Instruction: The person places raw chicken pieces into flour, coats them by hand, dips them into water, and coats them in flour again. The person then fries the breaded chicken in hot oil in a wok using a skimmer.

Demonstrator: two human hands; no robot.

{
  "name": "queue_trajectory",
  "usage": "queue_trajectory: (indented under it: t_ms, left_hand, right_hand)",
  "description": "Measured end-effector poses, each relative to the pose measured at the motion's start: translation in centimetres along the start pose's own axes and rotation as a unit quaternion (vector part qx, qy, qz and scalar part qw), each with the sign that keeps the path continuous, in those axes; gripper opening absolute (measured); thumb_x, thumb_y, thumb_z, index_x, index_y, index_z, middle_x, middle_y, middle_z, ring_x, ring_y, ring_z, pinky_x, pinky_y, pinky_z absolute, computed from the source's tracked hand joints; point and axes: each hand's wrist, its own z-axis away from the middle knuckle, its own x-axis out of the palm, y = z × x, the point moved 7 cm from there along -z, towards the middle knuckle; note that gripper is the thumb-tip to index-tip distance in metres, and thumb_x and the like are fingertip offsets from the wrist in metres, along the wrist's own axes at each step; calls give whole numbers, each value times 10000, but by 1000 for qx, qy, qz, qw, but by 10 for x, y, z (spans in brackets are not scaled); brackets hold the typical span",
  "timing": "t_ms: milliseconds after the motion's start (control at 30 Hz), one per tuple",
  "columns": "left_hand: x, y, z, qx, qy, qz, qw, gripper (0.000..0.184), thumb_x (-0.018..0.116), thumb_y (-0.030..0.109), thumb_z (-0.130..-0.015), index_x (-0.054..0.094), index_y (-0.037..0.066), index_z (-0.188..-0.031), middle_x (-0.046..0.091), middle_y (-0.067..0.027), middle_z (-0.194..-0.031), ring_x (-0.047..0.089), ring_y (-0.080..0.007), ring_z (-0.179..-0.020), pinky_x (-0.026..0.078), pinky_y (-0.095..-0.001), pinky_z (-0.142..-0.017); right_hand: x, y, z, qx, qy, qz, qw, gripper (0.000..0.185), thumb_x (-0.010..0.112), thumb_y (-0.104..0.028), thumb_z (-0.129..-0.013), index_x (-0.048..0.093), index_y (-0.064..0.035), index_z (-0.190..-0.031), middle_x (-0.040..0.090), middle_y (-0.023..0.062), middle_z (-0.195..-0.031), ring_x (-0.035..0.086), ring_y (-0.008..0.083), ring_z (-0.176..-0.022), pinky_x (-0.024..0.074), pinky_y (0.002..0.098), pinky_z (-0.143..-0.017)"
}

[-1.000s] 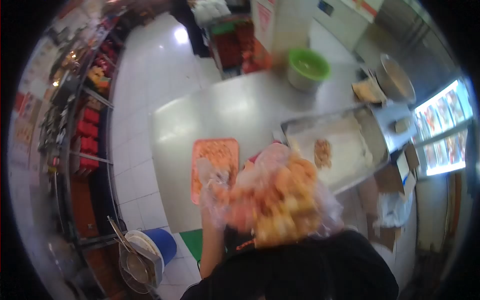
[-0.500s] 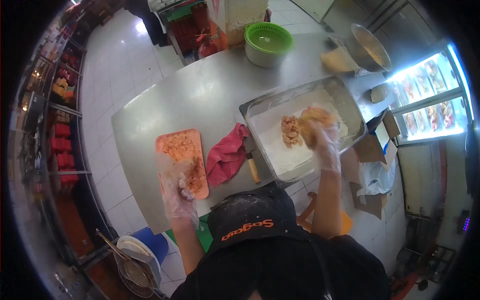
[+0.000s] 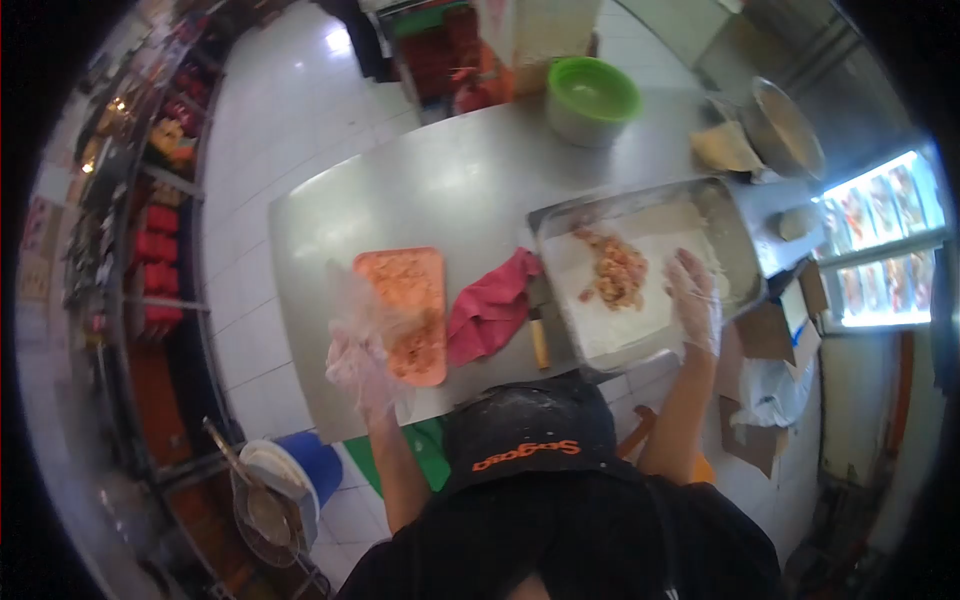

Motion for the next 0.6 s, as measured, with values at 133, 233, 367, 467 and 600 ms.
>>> queue_trajectory:
  t_ms: [133, 233, 367, 467, 600]
  left_hand:
    - [-3, 59, -4, -51, 8, -40, 998, 303, 595, 303, -1024, 632, 42, -873, 531, 10, -641, 469, -48, -530, 331, -208, -437]
    - [0, 62, -20, -1, -72, -63, 995, 271, 579, 272, -1022, 647, 37, -905, 523, 14, -648, 459, -49, -519, 317, -229, -430]
    - [26, 54, -33, -47, -102, -126, 986, 403, 560, 365, -1014, 621, 52, -769, 506, 25, -641, 441, -71, -534, 333, -281, -475]
    - [57, 21, -37, -95, -194, -98, 971, 389, 560, 380, -1005, 625, 47, -815, 514, 19, -654, 466, -78, -581, 357, -289, -527]
    - [77, 4, -1, -72, -209, -43, 974, 292, 577, 331, -1007, 645, 51, -960, 577, 10, -746, 508, -73, -656, 397, -251, -606]
  right_hand:
    - [7, -11, 8, 8, -14, -59, 998, 493, 628, -275, -985, 528, -23, -1395, 595, 128, -1338, 611, 200, -1145, 516, 342, -930]
    - [3, -15, 18, 2, -16, -60, 998, 492, 630, -280, -987, 529, -28, -1396, 599, 117, -1329, 612, 189, -1139, 513, 332, -926]
    - [2, -19, 38, 21, -1, -93, 995, 469, 644, -280, -981, 565, -2, -1351, 626, 152, -1294, 633, 184, -1061, 533, 315, -866]
    - [14, -13, 47, 69, -44, -221, 972, 500, 632, -330, -986, 540, -45, -1387, 584, 135, -1348, 608, 213, -1143, 503, 355, -938]
    - [22, -18, 61, 76, -110, -527, 839, 717, 554, -563, -965, 433, -58, -1459, 461, 183, -1463, 514, 308, -1265, 456, 432, -1011]
